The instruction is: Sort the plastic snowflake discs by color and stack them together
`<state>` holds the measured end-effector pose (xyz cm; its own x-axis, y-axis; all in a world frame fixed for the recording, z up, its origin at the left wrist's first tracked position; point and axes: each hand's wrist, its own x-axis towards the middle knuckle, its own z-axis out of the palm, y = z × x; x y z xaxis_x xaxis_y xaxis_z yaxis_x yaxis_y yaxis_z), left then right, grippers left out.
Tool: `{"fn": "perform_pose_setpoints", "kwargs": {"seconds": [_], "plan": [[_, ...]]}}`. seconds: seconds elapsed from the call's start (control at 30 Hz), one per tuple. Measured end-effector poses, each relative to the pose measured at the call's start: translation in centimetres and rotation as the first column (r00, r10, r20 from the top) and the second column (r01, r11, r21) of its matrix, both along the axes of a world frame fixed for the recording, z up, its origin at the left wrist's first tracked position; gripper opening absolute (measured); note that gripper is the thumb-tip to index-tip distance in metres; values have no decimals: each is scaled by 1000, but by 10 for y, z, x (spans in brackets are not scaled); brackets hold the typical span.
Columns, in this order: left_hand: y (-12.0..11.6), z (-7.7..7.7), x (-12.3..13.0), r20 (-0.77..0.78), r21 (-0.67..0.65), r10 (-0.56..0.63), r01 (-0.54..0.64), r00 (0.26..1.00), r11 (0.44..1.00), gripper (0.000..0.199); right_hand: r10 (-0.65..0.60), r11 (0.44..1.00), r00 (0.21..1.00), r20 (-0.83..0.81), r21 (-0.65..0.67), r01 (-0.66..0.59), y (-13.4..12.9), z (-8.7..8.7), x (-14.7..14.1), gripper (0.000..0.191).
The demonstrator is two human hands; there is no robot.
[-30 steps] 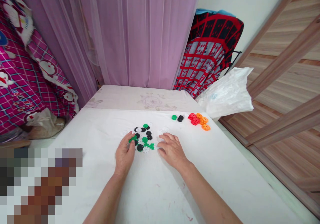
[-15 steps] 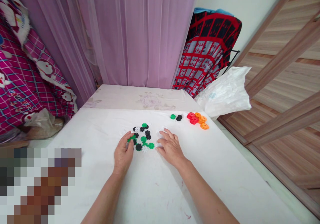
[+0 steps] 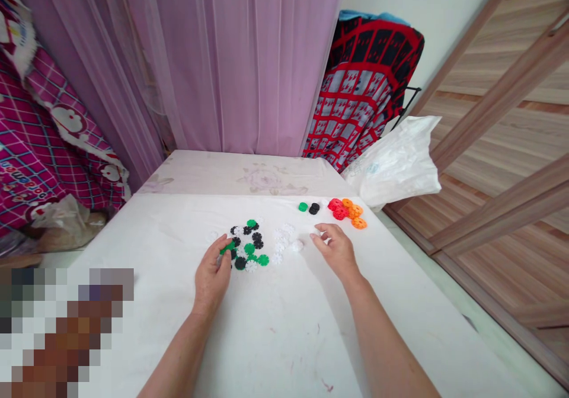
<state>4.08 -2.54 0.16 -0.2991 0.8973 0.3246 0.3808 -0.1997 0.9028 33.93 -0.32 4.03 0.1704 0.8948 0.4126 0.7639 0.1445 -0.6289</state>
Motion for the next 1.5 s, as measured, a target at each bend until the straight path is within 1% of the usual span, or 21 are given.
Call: {"fn": "perform_pose_setpoints", "kwargs": {"seconds": [0.07, 0.2, 0.33, 0.53, 0.7, 0.77, 0.87, 0.93, 1.03, 1.13, 1.2, 1.27, 1.37, 1.5], "plan": [[0, -1, 0, -3, -3, 5, -5, 1000, 1000, 28, 53, 996, 999, 2, -65, -53, 0, -3, 2, 33], [0, -1, -1, -14, -10, -4, 4, 1000, 1000, 28, 142, 979, 988, 55, -158, -131, -1, -6, -12, 42], [-1, -1, -1, -17, -5, 2, -2, 1000, 1000, 29, 172, 969, 977, 126, -202, -145, 0, -5, -21, 44], [0, -1, -1, -45, 6, 6, -6, 999, 1000, 29, 210, 957, 954, 215, -243, -156, 0, -5, -23, 42], [0, 1, -1, -49, -7, 1, -2, 999, 1000, 29, 216, 955, 940, 263, -257, -148, -1, -3, -25, 41], [-1, 2, -1, -39, -15, -1, 0, 999, 1000, 29, 210, 960, 933, 291, -241, -141, -2, 0, -26, 38], [-1, 2, -1, -21, -22, -2, 2, 1000, 1000, 29, 210, 966, 923, 324, -215, -145, -7, 10, -31, 21], [-1, 2, 0, -21, -16, -2, 1, 1000, 1000, 29, 229, 956, 915, 332, -255, -147, -12, 20, -39, 16], [-1, 2, 0, -29, -10, -2, 1, 1000, 1000, 30, 275, 912, 884, 378, -393, -116, -22, 31, -57, 20], [-1, 2, 0, -20, -22, 1, -1, 1000, 1000, 30, 312, 872, 825, 471, -487, -51, -29, 32, -76, 24], [-1, 2, 0, -16, -26, -3, 3, 1000, 1000, 30, 314, 862, 798, 514, -507, -13, -32, 28, -85, 26], [-1, 1, 0, -20, -25, -8, 7, 1000, 1000, 31, 303, 860, 794, 528, -510, 11, -34, 24, -92, 26], [0, 0, -1, -38, -16, -12, 11, 999, 1000, 31, 287, 855, 803, 523, -517, 31, -34, 19, -98, 24], [1, -2, -2, -40, -11, -13, 13, 999, 1000, 31, 277, 834, 828, 487, -550, 45, -34, 17, -101, 25]]}}
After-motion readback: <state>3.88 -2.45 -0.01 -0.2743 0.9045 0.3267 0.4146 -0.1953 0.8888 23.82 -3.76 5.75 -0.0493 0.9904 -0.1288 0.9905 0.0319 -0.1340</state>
